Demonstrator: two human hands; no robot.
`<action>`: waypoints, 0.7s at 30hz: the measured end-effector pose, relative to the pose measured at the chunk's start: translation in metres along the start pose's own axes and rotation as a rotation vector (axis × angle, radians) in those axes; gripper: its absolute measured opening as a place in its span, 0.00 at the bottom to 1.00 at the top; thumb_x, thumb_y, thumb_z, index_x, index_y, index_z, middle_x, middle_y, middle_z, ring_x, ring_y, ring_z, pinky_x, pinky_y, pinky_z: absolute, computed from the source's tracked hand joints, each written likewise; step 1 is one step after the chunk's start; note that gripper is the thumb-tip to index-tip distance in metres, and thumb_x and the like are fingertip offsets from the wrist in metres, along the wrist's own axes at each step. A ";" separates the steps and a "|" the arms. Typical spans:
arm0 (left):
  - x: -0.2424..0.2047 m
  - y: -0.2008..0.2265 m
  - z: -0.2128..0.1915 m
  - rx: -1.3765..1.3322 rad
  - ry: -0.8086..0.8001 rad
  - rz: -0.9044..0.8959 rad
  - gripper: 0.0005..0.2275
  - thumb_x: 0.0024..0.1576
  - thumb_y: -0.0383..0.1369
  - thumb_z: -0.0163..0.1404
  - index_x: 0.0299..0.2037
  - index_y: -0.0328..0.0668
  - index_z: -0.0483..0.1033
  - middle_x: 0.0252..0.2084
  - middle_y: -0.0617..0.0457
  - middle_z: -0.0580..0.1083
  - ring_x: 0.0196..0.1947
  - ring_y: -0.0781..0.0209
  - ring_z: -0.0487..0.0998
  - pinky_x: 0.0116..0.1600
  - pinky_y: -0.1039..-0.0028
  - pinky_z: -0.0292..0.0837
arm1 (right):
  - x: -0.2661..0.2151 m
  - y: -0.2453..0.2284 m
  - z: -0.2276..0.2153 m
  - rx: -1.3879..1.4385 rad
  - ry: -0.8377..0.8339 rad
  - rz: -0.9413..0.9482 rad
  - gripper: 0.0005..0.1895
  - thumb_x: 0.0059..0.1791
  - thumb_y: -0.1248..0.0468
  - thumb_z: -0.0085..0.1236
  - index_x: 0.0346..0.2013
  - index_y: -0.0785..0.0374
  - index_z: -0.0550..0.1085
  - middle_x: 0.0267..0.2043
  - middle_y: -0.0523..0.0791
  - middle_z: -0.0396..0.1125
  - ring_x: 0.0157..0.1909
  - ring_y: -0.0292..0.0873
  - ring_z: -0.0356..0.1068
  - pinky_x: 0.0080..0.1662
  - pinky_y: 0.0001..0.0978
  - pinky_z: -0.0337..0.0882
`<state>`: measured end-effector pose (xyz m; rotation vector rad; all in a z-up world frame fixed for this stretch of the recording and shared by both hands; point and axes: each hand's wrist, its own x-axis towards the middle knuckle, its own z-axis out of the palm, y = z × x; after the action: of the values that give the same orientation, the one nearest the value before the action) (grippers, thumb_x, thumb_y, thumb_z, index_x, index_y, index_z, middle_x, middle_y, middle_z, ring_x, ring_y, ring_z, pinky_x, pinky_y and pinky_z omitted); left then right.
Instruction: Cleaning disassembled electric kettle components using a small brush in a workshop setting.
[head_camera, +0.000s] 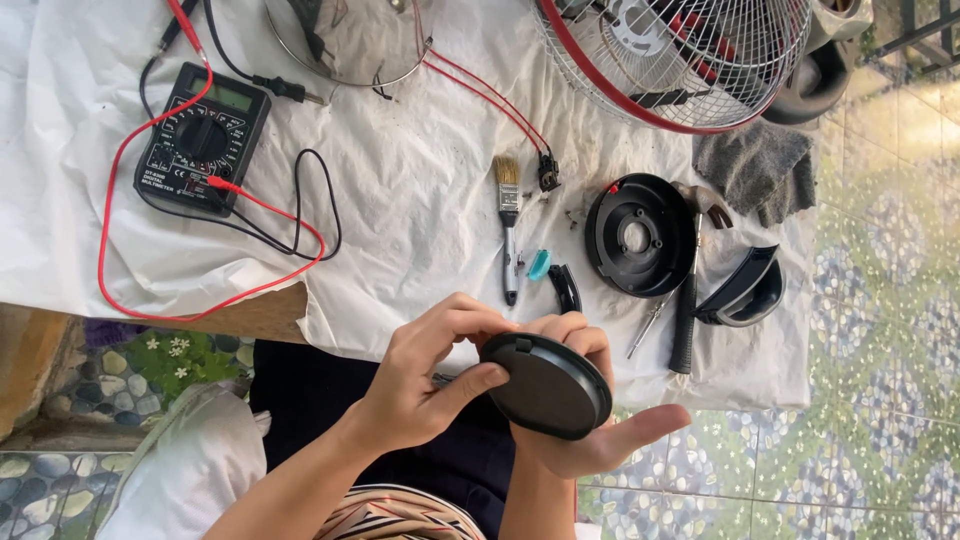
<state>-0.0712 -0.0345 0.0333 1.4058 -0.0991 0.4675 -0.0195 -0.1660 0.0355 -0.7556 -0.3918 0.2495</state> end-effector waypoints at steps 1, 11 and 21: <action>0.000 0.001 0.000 0.000 0.001 0.003 0.11 0.57 0.25 0.55 0.48 0.33 0.73 0.44 0.48 0.75 0.37 0.61 0.73 0.45 0.75 0.73 | 0.000 -0.001 -0.004 0.000 -0.003 -0.001 0.43 0.48 0.27 0.24 0.34 0.64 0.69 0.37 0.47 0.62 0.39 0.44 0.60 0.46 0.42 0.63; -0.001 0.003 -0.001 0.017 -0.037 0.041 0.11 0.55 0.25 0.56 0.48 0.34 0.74 0.44 0.47 0.75 0.37 0.59 0.75 0.46 0.74 0.75 | -0.004 -0.001 -0.006 -0.041 -0.063 -0.050 0.41 0.51 0.29 0.21 0.35 0.62 0.69 0.37 0.46 0.62 0.38 0.44 0.60 0.47 0.42 0.62; -0.001 0.002 -0.001 0.030 -0.036 0.024 0.11 0.56 0.25 0.55 0.48 0.33 0.74 0.43 0.48 0.75 0.37 0.60 0.75 0.46 0.73 0.75 | -0.003 -0.004 -0.013 -0.098 -0.019 -0.049 0.42 0.50 0.29 0.20 0.32 0.63 0.69 0.35 0.48 0.65 0.37 0.45 0.63 0.45 0.42 0.63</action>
<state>-0.0728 -0.0332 0.0343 1.4437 -0.1391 0.4653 -0.0167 -0.1779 0.0292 -0.8396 -0.4421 0.1928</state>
